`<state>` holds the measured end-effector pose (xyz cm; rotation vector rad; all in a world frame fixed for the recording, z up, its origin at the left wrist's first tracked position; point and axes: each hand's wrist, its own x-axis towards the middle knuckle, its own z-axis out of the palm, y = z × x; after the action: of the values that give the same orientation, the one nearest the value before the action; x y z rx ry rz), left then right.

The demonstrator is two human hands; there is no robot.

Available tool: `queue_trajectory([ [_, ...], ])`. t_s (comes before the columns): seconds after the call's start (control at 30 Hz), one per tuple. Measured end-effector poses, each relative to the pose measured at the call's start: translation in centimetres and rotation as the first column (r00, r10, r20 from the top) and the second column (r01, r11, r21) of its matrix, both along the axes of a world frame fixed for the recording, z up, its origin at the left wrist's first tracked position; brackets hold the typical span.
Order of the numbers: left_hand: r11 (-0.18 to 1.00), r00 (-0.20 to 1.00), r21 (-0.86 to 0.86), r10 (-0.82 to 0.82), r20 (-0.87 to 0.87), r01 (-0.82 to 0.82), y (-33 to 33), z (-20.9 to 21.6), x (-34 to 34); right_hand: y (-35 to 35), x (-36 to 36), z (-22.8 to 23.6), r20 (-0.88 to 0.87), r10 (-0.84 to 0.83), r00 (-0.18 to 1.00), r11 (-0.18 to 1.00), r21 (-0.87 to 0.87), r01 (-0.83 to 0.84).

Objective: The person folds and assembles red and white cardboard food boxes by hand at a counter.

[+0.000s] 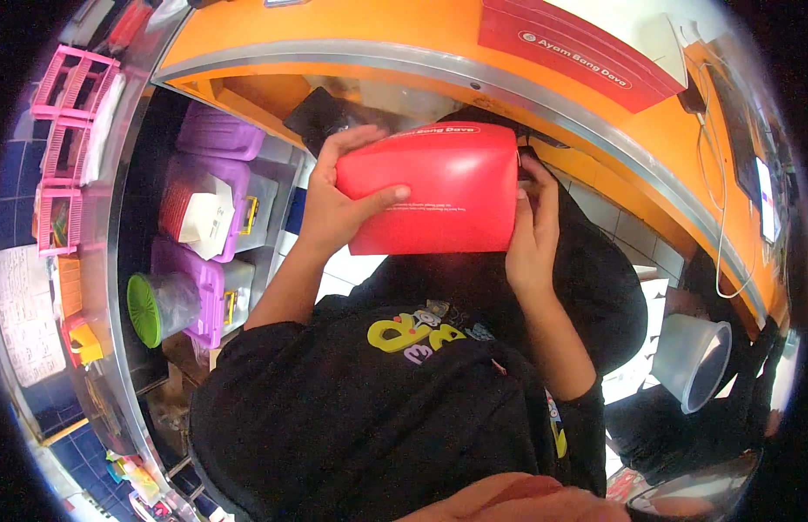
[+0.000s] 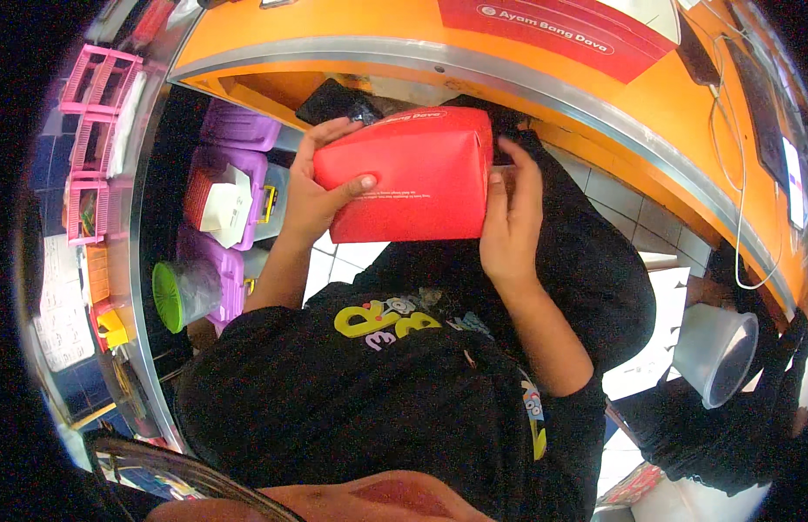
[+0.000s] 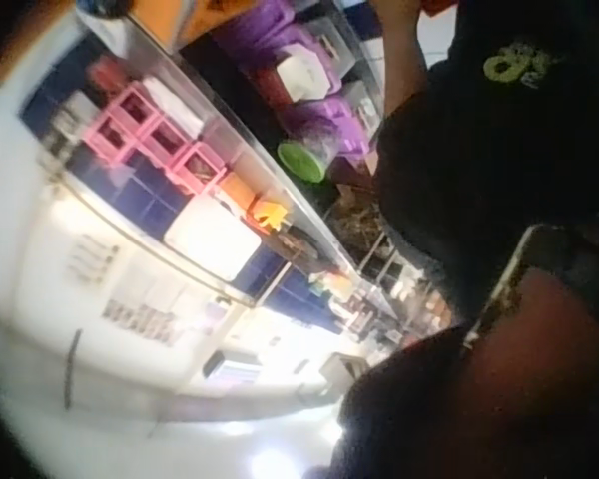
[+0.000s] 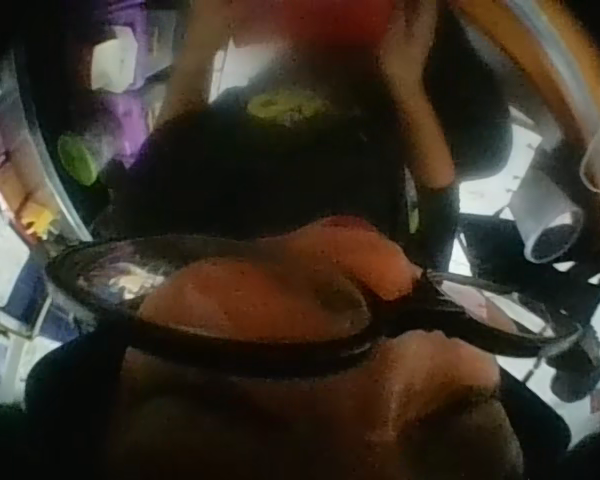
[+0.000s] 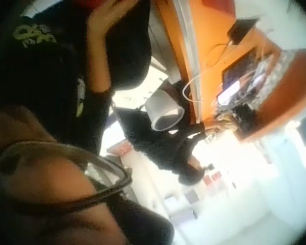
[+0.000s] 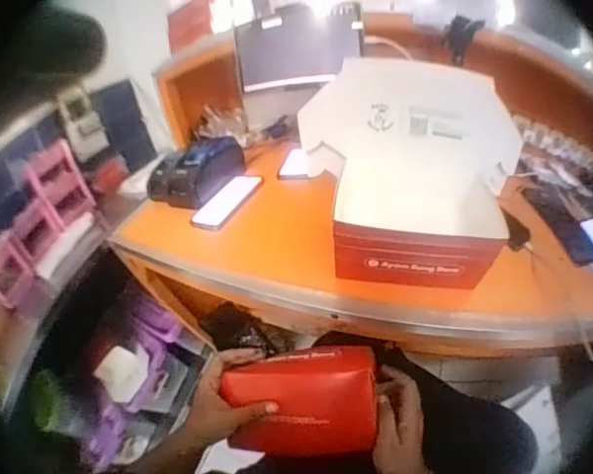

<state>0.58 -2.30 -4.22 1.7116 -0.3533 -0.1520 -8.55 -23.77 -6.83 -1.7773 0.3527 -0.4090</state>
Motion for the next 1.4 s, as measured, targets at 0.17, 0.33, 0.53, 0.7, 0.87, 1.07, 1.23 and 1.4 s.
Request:
queue_trajectory([
  [0.17,0.998,0.999,0.044,-0.042,-0.016,0.042,-0.5,0.7,0.2,-0.9,1.0,-0.1,0.271,0.180,0.946,0.967,0.125,-0.220],
  [0.33,0.980,0.918,0.196,-0.037,0.394,-0.044,-1.1,1.0,0.0,-0.3,0.3,0.8,0.257,0.181,0.949,0.923,0.289,-0.254],
  [0.53,0.961,0.970,-0.149,-0.219,0.103,0.233,-1.8,1.8,-0.6,-1.3,-0.3,1.3,0.337,0.088,0.937,0.888,0.400,-0.227],
  [0.7,0.994,0.895,0.029,-0.110,0.432,0.108,-1.9,0.7,-0.6,-1.1,-0.5,2.0,0.189,0.150,0.970,0.919,0.335,-0.207],
  [0.87,0.985,0.922,0.010,-0.164,0.350,0.171,-2.3,1.3,-0.2,-0.9,-0.7,0.8,0.176,0.174,0.969,0.758,0.604,-0.245],
  [1.07,0.918,0.962,-0.288,-0.243,0.128,0.271,-2.0,2.0,-1.1,-1.2,-1.2,1.9,0.310,0.226,0.924,0.706,0.601,-0.374],
  [1.23,0.858,0.941,-0.389,-0.283,0.186,0.335,-1.2,3.5,-1.6,-0.9,-1.8,3.0,0.378,0.225,0.898,0.669,0.610,-0.424],
  [1.4,0.747,0.882,-0.487,-0.296,0.367,0.454,2.3,7.6,-1.5,0.4,-3.9,12.1,0.313,0.187,0.931,0.589,0.723,-0.361],
])
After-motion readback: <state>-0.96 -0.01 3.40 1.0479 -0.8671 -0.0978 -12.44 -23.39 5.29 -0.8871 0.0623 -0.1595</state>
